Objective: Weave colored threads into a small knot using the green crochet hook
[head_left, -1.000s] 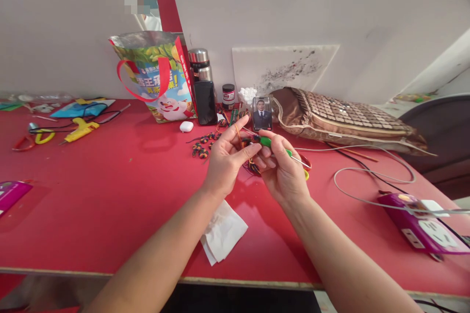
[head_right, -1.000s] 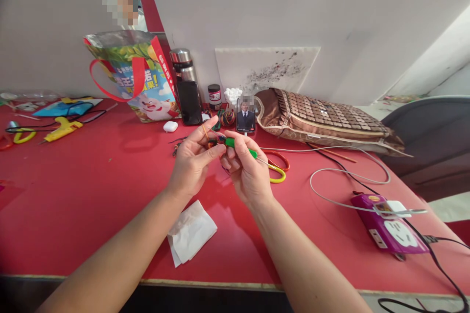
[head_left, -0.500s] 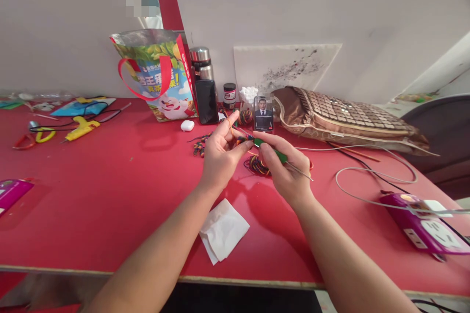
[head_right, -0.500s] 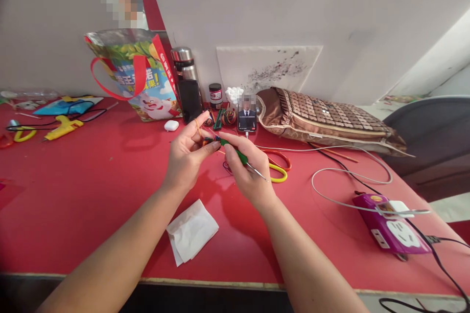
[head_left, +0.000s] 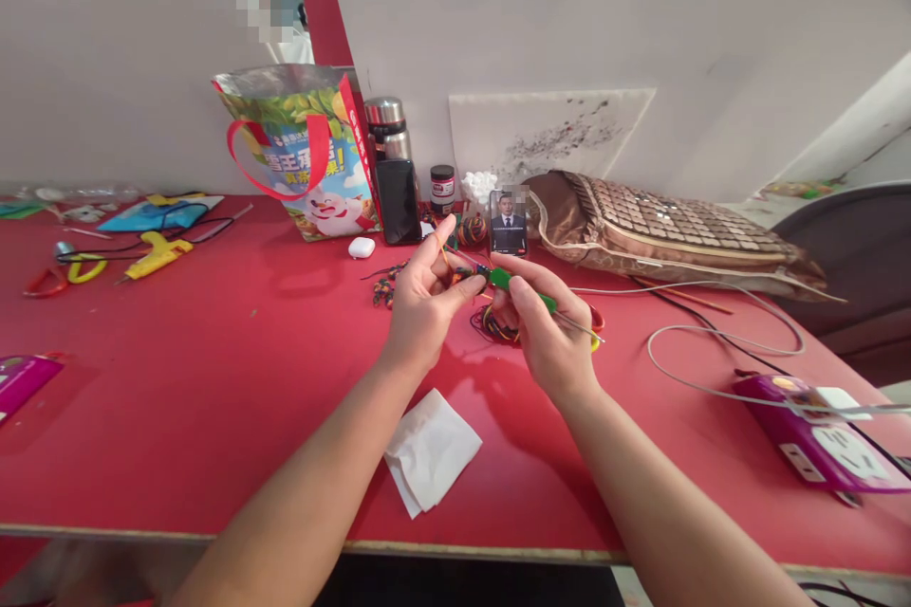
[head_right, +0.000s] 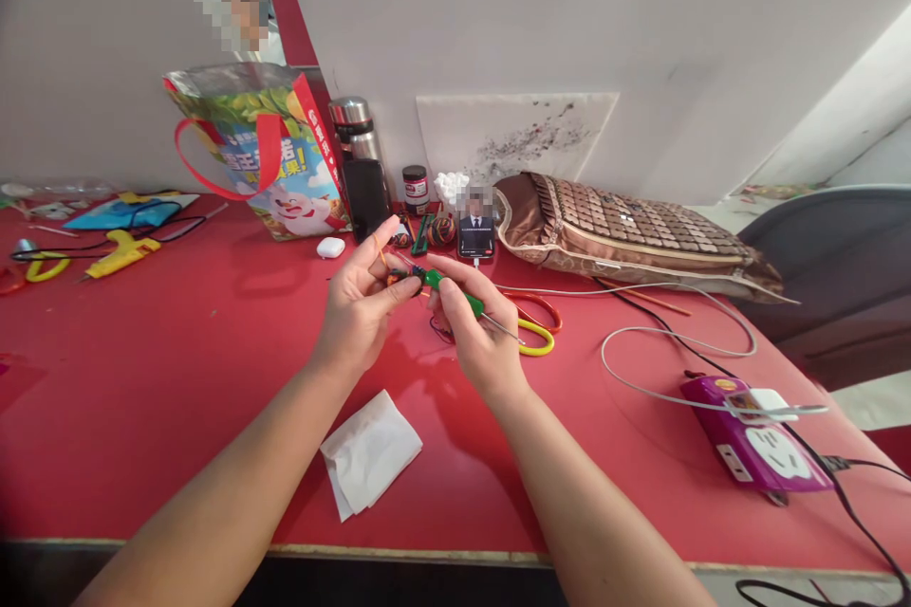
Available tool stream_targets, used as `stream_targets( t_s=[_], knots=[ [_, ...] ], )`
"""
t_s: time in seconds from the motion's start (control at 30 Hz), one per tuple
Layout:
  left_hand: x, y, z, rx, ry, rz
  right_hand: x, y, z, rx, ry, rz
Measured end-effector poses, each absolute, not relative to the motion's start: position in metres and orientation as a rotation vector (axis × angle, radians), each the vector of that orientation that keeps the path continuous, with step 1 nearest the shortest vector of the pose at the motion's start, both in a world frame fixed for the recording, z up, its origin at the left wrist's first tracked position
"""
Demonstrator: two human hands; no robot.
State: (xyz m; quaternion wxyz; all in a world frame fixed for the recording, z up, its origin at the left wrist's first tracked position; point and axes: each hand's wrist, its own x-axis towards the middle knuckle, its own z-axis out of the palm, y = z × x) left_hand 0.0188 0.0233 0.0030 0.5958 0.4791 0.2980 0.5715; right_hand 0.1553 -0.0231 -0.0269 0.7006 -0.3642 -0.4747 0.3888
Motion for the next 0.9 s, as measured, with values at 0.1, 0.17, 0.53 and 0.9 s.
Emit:
stream_targets(
  t_s=[0.1,0.17,0.53,0.9],
  knots=[
    [0.018,0.023,0.004,1.114,0.666,1.35,0.156,-0.02,-0.027,-0.812,-1.038,0.895],
    [0.017,0.022,0.006,1.102,0.653,1.359,0.155,-0.02,-0.027,-0.802,-1.03,0.898],
    [0.016,0.019,0.011,0.997,0.553,1.335,0.156,-0.022,-0.015,-0.675,-0.901,1.085],
    [0.013,0.022,0.008,1.114,0.578,1.36,0.156,-0.022,-0.017,-0.677,-0.926,1.029]
  ],
)
